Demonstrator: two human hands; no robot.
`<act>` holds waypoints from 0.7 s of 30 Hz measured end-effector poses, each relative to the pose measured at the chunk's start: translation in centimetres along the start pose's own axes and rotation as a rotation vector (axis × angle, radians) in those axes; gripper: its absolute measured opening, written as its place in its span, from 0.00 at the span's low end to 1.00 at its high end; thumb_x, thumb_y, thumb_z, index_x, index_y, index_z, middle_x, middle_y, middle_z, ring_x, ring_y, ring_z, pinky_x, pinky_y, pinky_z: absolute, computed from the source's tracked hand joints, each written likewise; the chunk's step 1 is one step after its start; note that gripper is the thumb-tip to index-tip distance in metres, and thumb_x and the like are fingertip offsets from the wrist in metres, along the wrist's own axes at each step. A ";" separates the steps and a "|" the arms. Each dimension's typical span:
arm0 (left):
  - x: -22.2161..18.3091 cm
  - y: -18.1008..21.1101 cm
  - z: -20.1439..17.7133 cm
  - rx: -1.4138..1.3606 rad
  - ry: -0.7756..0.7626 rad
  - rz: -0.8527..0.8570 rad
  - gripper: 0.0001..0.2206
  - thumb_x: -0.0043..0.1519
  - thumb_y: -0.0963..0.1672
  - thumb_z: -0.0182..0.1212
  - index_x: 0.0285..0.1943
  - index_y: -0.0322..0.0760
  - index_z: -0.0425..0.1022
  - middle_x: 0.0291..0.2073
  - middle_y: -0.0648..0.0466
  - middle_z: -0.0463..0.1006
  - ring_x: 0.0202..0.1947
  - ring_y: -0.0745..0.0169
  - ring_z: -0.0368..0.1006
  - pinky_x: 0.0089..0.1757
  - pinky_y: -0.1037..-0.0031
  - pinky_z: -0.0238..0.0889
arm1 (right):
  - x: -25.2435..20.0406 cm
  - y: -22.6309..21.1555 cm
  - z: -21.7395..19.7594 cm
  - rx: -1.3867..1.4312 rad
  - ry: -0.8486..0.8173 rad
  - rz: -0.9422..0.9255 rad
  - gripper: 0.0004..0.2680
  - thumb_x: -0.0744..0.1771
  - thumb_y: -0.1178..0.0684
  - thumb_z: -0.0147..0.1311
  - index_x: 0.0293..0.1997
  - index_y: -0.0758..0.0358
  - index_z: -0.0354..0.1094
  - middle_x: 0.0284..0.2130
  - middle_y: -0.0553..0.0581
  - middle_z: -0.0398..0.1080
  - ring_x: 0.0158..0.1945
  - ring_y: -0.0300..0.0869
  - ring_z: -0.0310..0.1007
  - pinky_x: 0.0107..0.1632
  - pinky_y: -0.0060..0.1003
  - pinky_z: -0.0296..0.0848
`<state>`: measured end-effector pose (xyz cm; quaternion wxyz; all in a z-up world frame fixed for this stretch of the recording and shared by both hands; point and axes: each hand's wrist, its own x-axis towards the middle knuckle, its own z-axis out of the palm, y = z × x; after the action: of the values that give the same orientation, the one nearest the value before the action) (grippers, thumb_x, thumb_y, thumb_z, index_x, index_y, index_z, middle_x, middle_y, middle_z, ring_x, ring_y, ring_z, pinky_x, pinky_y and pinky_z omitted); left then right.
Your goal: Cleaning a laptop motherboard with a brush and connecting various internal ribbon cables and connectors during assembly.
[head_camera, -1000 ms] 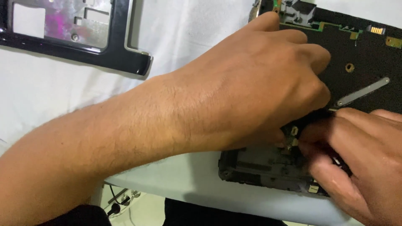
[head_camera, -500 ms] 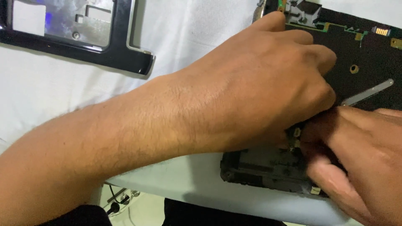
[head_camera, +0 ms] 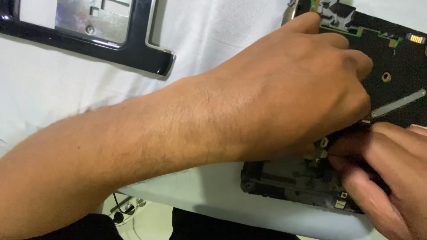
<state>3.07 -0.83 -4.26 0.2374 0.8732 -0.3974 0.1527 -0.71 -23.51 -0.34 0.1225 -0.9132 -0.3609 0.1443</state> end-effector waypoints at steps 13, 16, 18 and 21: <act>0.0 0.1 0.0 0.006 0.011 0.000 0.09 0.54 0.45 0.62 0.21 0.60 0.77 0.27 0.61 0.76 0.29 0.50 0.72 0.34 0.55 0.59 | -0.1 0.1 -0.1 -0.084 0.007 -0.117 0.04 0.66 0.51 0.51 0.41 0.52 0.71 0.34 0.48 0.74 0.34 0.48 0.74 0.42 0.49 0.69; 0.0 0.1 0.3 0.021 0.045 -0.002 0.09 0.54 0.42 0.60 0.23 0.57 0.76 0.26 0.61 0.76 0.27 0.50 0.72 0.33 0.55 0.58 | -0.3 0.1 0.2 -0.042 0.016 -0.103 0.04 0.66 0.53 0.50 0.40 0.54 0.71 0.36 0.48 0.75 0.36 0.46 0.75 0.43 0.48 0.66; 0.1 0.0 0.2 0.012 0.041 0.005 0.09 0.53 0.43 0.61 0.21 0.57 0.76 0.26 0.61 0.76 0.27 0.50 0.72 0.33 0.55 0.58 | 0.0 -0.3 -0.2 -0.057 0.011 -0.110 0.04 0.66 0.52 0.50 0.40 0.53 0.71 0.34 0.48 0.74 0.34 0.47 0.74 0.42 0.47 0.66; 0.1 -0.1 -0.1 0.003 0.003 0.010 0.06 0.49 0.48 0.66 0.20 0.59 0.77 0.27 0.61 0.75 0.28 0.50 0.72 0.34 0.55 0.58 | 0.2 -0.6 -0.5 -0.075 -0.001 -0.095 0.04 0.66 0.52 0.51 0.41 0.51 0.71 0.32 0.47 0.74 0.32 0.49 0.73 0.42 0.47 0.67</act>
<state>3.24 -0.76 -4.16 0.2360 0.8713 -0.4011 0.1559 -0.82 -22.98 0.30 0.0946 -0.8989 -0.4091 0.1252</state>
